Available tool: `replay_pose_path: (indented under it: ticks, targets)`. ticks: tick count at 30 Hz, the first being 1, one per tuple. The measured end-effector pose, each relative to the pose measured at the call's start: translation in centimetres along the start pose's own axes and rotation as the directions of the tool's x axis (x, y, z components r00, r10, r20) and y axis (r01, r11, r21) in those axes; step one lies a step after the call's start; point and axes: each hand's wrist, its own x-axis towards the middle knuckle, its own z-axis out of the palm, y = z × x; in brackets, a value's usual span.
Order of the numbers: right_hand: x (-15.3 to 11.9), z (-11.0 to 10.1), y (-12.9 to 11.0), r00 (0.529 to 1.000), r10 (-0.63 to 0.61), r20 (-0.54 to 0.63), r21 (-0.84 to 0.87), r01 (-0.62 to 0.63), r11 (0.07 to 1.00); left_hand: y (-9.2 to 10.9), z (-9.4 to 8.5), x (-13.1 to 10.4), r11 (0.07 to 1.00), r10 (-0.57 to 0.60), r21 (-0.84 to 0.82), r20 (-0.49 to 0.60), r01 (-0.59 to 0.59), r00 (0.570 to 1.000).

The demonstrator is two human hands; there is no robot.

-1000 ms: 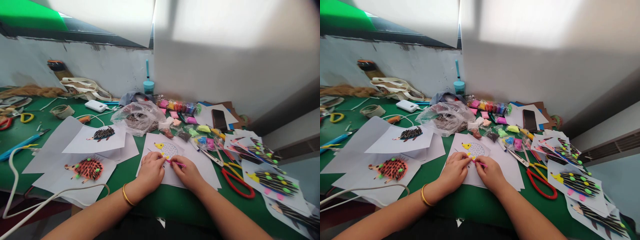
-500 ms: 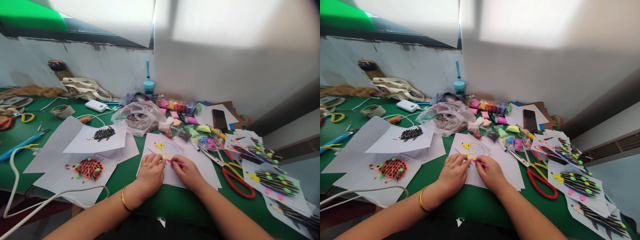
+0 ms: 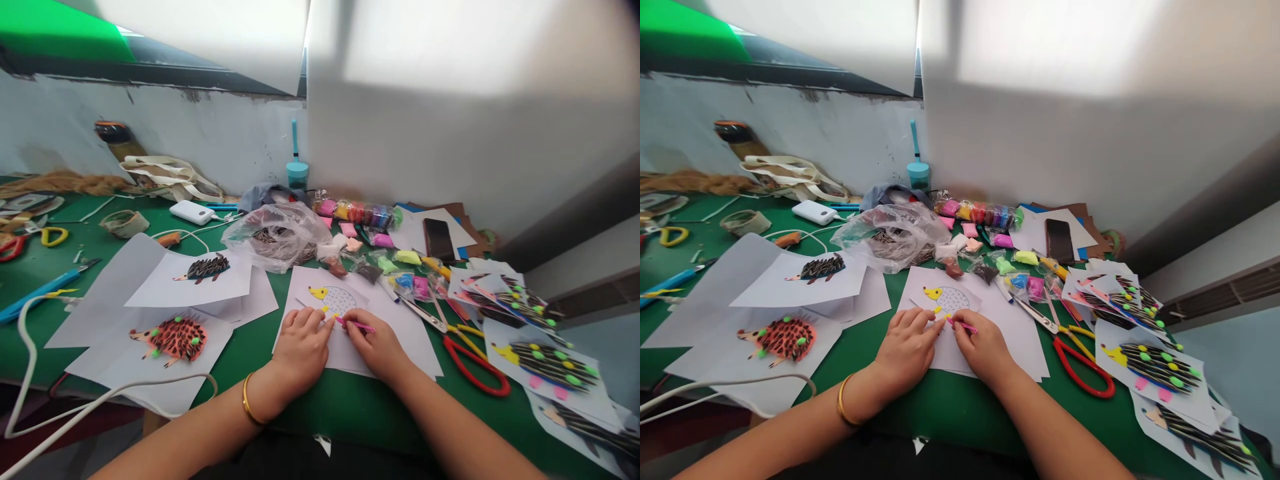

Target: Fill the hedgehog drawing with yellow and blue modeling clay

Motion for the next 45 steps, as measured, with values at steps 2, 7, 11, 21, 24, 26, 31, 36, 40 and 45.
replay_pose_path:
  ticks: [2,7,11,21,24,26,31,36,40,45]
  targets:
    - [0.0,0.0,0.0,1.0,0.003,-0.001,-0.002,-0.003,1.0,0.1,0.1,0.0,1.0,0.005,-0.01,0.008,-0.005,1.0]
    - [0.0,-0.2,-0.1,1.0,0.028,-0.004,-0.006,-0.028,1.0,-0.5,-0.5,0.3,0.994,-0.081,-0.076,0.012,0.082,0.997]
    - [-0.1,-0.3,-0.1,0.998,0.058,-0.022,-0.003,-0.058,0.998,-1.7,-1.1,0.6,0.987,-0.136,-0.091,-0.005,0.135,0.991]
    - [0.3,-1.2,0.8,0.981,0.037,-0.191,-0.096,-0.056,0.994,-1.5,-0.7,-0.2,0.989,-0.049,-0.139,0.034,0.053,0.998]
    - [0.6,-1.5,1.5,0.975,-0.04,-0.218,-0.166,0.003,0.986,-1.0,-0.8,-0.4,0.987,-0.038,-0.153,0.041,0.044,0.998]
    - [0.7,-1.7,2.1,0.979,-0.086,-0.184,-0.254,0.037,0.966,-0.8,-0.9,-0.5,0.986,-0.027,-0.164,0.054,0.036,0.998]
    - [0.3,-2.3,3.4,0.992,-0.038,-0.12,-0.559,-0.035,0.829,-0.8,-1.0,-0.6,0.982,-0.007,-0.19,0.064,0.019,0.998]
    - [-0.5,-3.3,3.8,0.997,0.059,-0.058,-0.711,-0.083,0.699,-0.9,-1.2,-0.5,0.974,-0.018,-0.224,0.071,0.033,0.997]
    - [-0.8,-3.7,3.7,0.995,0.086,-0.049,-0.741,-0.093,0.665,-1.3,-1.6,0.3,0.967,-0.059,-0.244,0.057,0.071,0.997]
    - [-0.2,-3.2,2.3,0.999,0.04,-0.004,-0.735,-0.03,0.677,-2.3,-1.4,2.6,0.98,-0.117,-0.158,0.059,0.125,0.991]
